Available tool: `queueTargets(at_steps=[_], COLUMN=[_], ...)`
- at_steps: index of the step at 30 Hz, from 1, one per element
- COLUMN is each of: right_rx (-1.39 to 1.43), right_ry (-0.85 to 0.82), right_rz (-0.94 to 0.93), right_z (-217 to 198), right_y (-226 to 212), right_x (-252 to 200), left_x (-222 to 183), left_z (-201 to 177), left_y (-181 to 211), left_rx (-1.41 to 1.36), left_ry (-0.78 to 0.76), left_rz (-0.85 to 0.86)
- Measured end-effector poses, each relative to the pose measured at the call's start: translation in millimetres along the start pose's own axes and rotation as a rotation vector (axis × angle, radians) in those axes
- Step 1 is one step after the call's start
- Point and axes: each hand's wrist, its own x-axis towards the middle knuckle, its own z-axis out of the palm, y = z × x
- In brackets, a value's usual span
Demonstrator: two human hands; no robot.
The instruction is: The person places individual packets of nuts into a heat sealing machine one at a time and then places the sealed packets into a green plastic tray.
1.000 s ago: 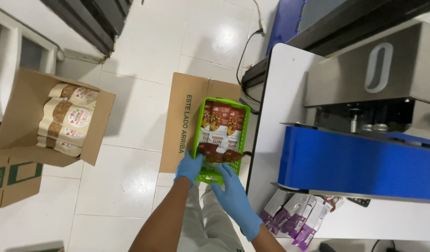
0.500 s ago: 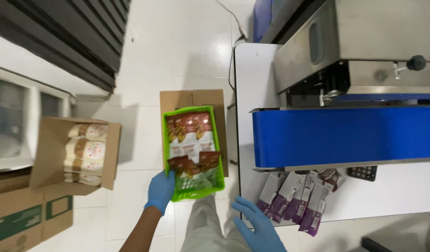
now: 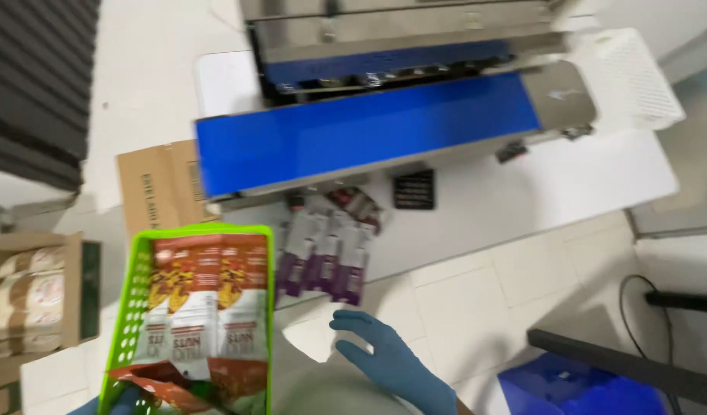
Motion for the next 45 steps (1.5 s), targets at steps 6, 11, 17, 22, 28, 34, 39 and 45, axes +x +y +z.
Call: queueTargets(at_steps=[6,11,17,22,28,34,39,45], right_rx=[0.414,0.544,0.53,0.752,0.615,0.505,0.175,0.043], right_ry=[-0.008,0.236,0.454,0.697,0.817,0.712,0.46,0.226], right_rz=[0.277,0.123,0.3,0.52,0.569,0.609,0.72,0.561], right_z=[-92.3,-118.4,-144.9,-184.6,-223.6,-273.7,-342.0,-413.0], right_y=[32.5,74.6,113.1,126.0,188.5,204.0,107.9,127.3], right_x=[-86.4,-123.4,-155.6,-170.2,-155.0,-107.8,-66.2,-23.5], left_x=[-120.9,-134.1,-126.4,-72.8,-37.2,-54.9,-142.5,-139.8], left_z=[19.0,72.7,123.5,163.3,179.7,196.4,223.9,305.4], left_y=[117.1,239.6,359.1,427.2,460.4,451.5,448.0,478.5], left_rx=[0.253,0.319,0.464,0.493,0.324,-0.181,-0.101,0.105], left_ry=[-0.111,-0.102,-0.062,-0.061,0.047,0.403,0.242,0.401], left_rz=[0.459,0.775,1.07,1.115,0.993,1.184,1.135,1.035])
